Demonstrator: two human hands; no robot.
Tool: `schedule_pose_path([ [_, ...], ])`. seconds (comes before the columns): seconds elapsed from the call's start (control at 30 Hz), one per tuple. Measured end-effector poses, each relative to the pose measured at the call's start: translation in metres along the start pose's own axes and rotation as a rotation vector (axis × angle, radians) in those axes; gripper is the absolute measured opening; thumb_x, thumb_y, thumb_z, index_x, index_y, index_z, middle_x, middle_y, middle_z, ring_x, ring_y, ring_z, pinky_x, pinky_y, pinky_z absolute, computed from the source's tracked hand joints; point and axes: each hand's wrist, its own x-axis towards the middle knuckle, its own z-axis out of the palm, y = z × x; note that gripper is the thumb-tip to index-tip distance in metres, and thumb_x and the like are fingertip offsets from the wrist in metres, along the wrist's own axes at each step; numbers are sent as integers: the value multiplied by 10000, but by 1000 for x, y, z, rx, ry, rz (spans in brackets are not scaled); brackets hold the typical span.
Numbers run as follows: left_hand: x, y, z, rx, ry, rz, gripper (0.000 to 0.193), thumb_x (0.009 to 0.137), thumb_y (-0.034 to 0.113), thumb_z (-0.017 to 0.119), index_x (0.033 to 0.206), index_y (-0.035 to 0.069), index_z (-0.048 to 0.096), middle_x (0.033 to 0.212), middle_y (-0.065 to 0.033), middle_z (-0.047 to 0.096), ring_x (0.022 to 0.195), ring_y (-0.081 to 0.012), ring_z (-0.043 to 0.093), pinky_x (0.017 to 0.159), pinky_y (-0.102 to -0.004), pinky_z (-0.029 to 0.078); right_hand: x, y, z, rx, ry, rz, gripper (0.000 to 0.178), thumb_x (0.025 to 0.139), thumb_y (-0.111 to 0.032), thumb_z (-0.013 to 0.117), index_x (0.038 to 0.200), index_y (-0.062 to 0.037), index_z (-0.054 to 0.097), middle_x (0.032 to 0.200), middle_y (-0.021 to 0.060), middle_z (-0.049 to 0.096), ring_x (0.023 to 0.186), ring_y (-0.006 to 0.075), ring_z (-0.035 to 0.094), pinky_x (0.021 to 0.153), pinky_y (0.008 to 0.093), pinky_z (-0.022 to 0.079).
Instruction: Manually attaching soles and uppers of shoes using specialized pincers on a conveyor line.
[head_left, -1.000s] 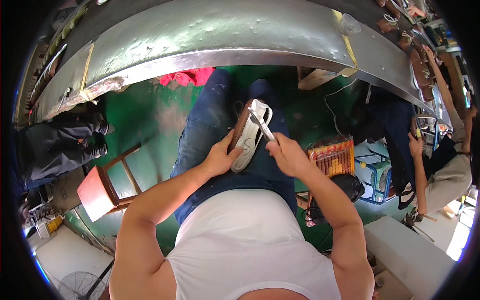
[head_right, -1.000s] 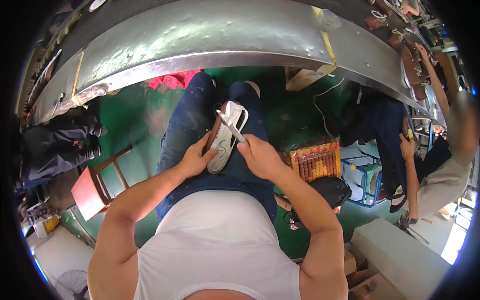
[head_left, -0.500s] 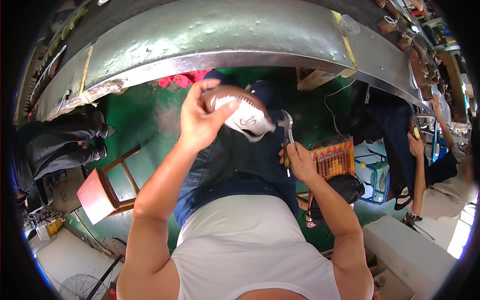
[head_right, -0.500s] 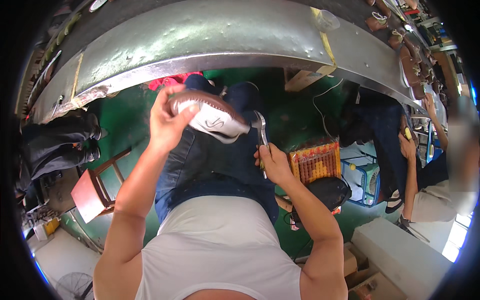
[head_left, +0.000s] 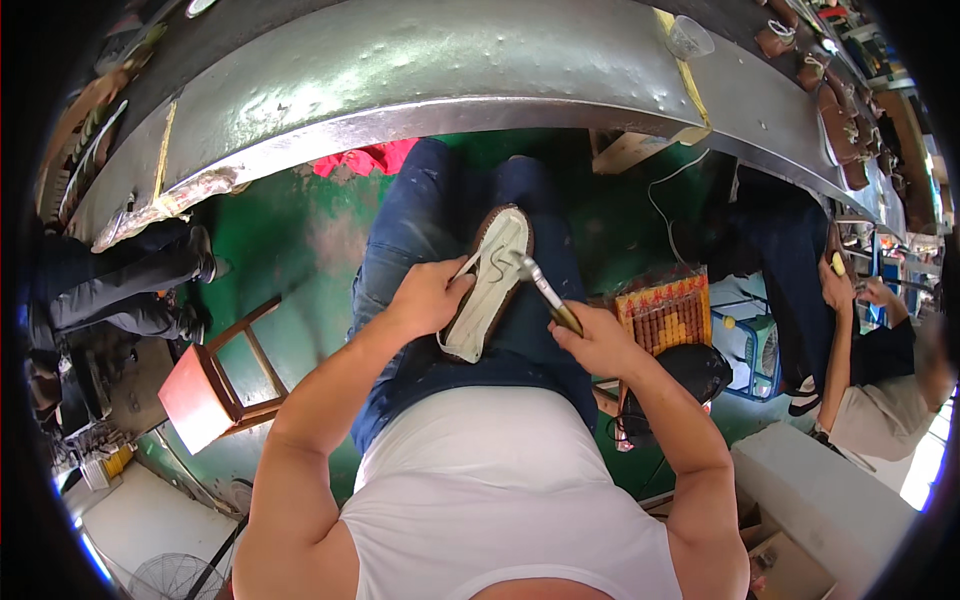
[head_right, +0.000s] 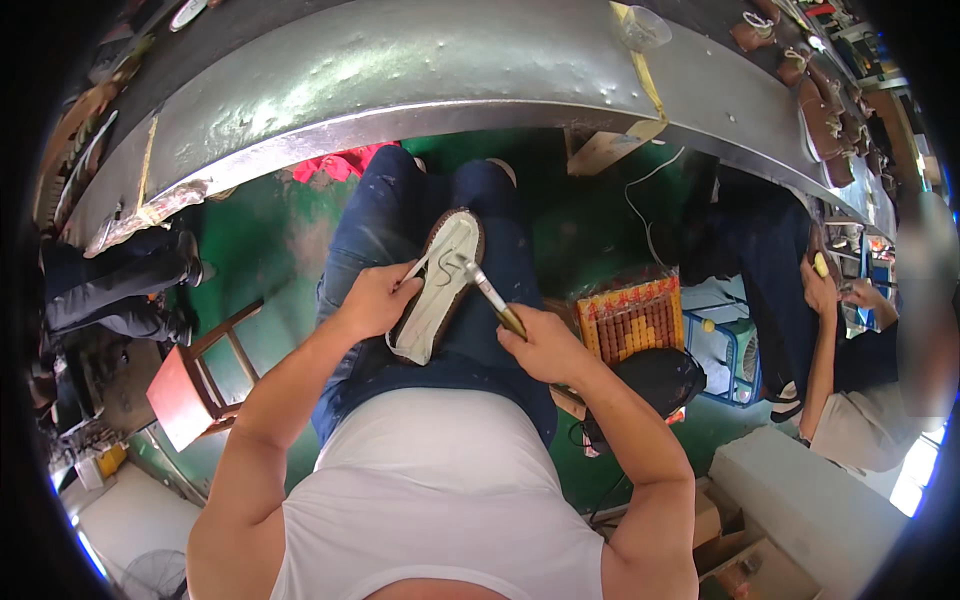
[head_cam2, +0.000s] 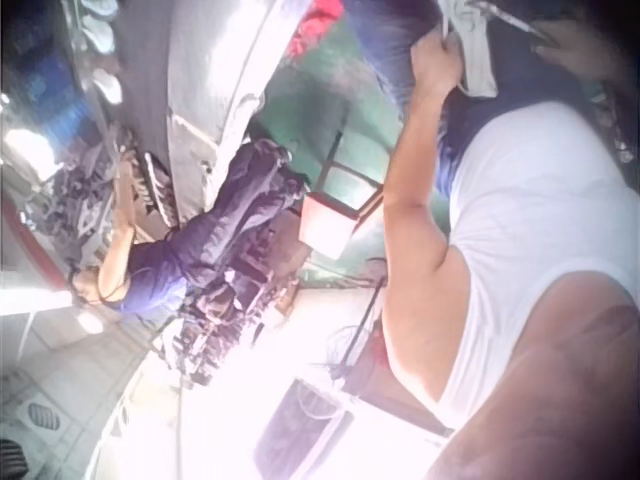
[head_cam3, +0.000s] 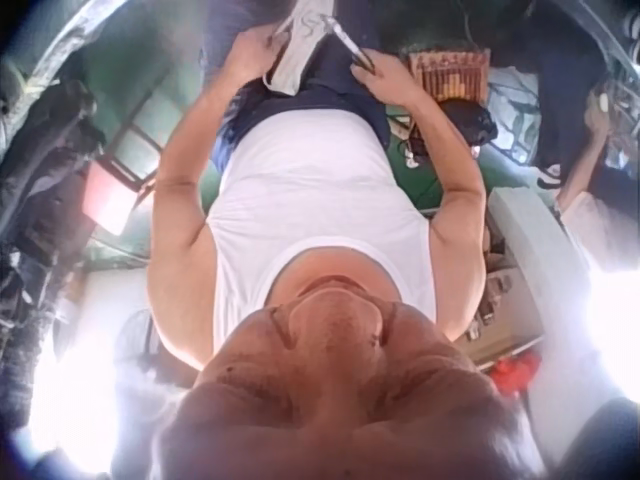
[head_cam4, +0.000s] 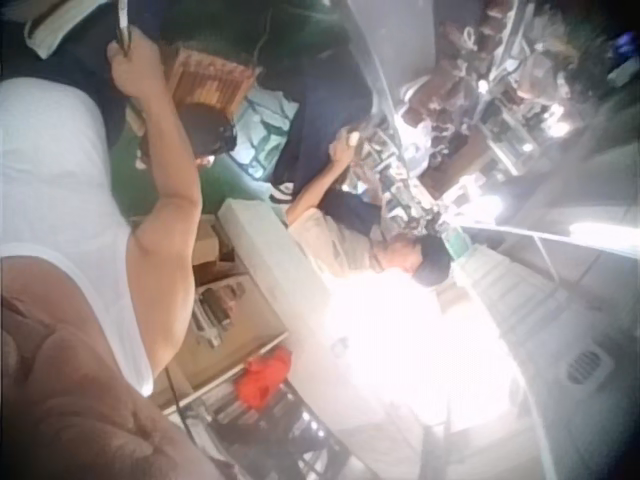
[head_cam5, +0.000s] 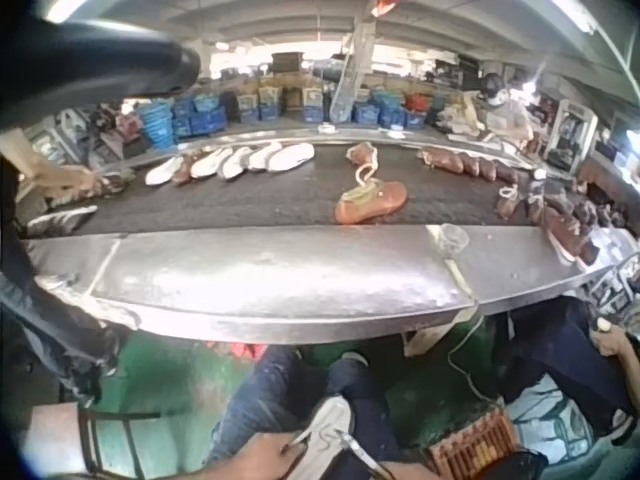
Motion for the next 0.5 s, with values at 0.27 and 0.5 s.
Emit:
schedule_pose_path([
  [0.27, -6, 11, 17, 111, 245, 20, 206, 920, 179, 565, 899, 7, 676, 767, -231, 660, 758, -421, 651, 710, -489, 526, 7, -15, -8, -131, -160, -41, 191, 911, -190, 596, 935, -4, 556, 699, 142, 579, 665, 253, 573, 658, 387, 459],
  [0.5, -9, 22, 26, 262, 278, 186, 201, 905, 198, 618, 899, 8, 686, 741, -211, 655, 722, -383, 664, 643, -447, 529, 17, -50, -31, -285, -305, 2, 251, 907, -216, 600, 961, 24, 550, 704, 143, 597, 609, 255, 615, 617, 400, 488],
])
